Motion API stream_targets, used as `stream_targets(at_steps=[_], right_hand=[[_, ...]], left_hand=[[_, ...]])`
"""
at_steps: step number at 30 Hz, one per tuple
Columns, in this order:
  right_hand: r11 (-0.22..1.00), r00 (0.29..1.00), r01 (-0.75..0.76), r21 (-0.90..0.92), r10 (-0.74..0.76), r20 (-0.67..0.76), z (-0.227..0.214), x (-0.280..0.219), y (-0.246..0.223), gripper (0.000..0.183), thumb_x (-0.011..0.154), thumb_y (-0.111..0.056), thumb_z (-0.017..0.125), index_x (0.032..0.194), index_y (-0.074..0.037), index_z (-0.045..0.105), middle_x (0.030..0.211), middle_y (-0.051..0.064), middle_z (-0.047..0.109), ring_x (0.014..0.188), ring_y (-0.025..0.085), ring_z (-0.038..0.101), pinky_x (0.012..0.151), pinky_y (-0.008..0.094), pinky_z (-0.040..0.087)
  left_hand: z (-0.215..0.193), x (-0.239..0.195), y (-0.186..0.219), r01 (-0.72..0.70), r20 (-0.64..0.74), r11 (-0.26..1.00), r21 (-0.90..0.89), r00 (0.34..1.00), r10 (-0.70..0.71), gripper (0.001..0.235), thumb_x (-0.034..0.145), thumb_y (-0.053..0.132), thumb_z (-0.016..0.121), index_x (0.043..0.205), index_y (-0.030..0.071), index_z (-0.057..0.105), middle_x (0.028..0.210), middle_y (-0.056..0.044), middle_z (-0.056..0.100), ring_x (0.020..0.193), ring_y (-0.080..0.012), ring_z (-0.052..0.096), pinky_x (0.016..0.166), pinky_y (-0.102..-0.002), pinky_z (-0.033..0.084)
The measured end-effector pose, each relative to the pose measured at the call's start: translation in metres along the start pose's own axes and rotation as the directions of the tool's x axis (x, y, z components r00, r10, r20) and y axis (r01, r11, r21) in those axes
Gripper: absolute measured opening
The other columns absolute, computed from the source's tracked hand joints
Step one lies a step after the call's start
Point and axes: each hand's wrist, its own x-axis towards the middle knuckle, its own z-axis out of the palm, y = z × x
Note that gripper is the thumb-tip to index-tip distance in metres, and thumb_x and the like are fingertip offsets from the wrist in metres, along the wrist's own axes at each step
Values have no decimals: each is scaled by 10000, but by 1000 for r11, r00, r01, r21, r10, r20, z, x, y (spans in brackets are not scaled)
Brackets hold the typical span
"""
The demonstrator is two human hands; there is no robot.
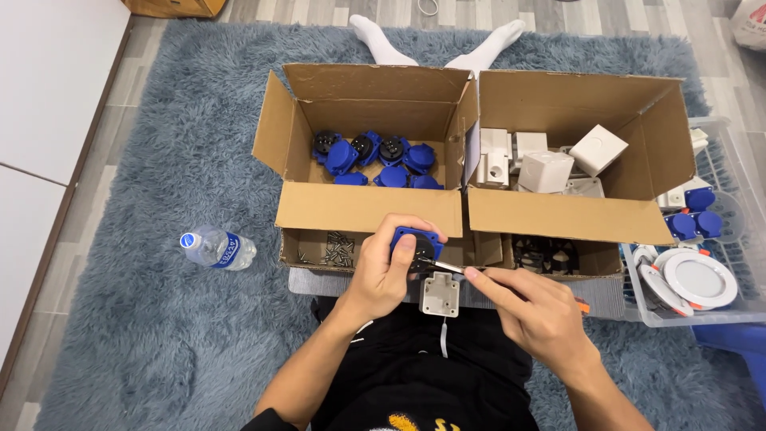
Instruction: The person sits on a rug and uses a screwdriver to tighten screws on a white electrical box with a blue cover. They then pick up a blue plastic component and a white box, handling them briefly.
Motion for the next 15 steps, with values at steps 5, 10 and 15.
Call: stream_targets(at_steps=[5,10,15], right_hand=[[992,997,55,-111,-61,-46,-3,5,1,441,1024,152,616,1340,-116,764,1094,105,776,709,220,635,647,353,543],[916,978,138,-377,-185,-93,-4,13,1,434,1032,112,672,1284,-218,799,1042,55,797,626,211,469,577,361,386],[998,999,1,-57,-3,-42,8,4,3,479,975,176,647,1301,-146,787,1077,53,808,825,225,768,736,333,650]], left_hand=[[2,1,6,116,11,993,-9,993,-116,344,1162,346,381,1215,82,595,1081,-110,815,724,-153,693,527,-253,555],[2,5,10,218,32,976,-14,976,-217,399,1159,369,361,1132,74,628,1001,-80,817,565,-138,608,470,-248,479],[-1,5,-3,68,-2,994,84,998,-68,354,1170,310,346,1190,64,600,1038,-107,818,749,-174,770,462,-253,570]])
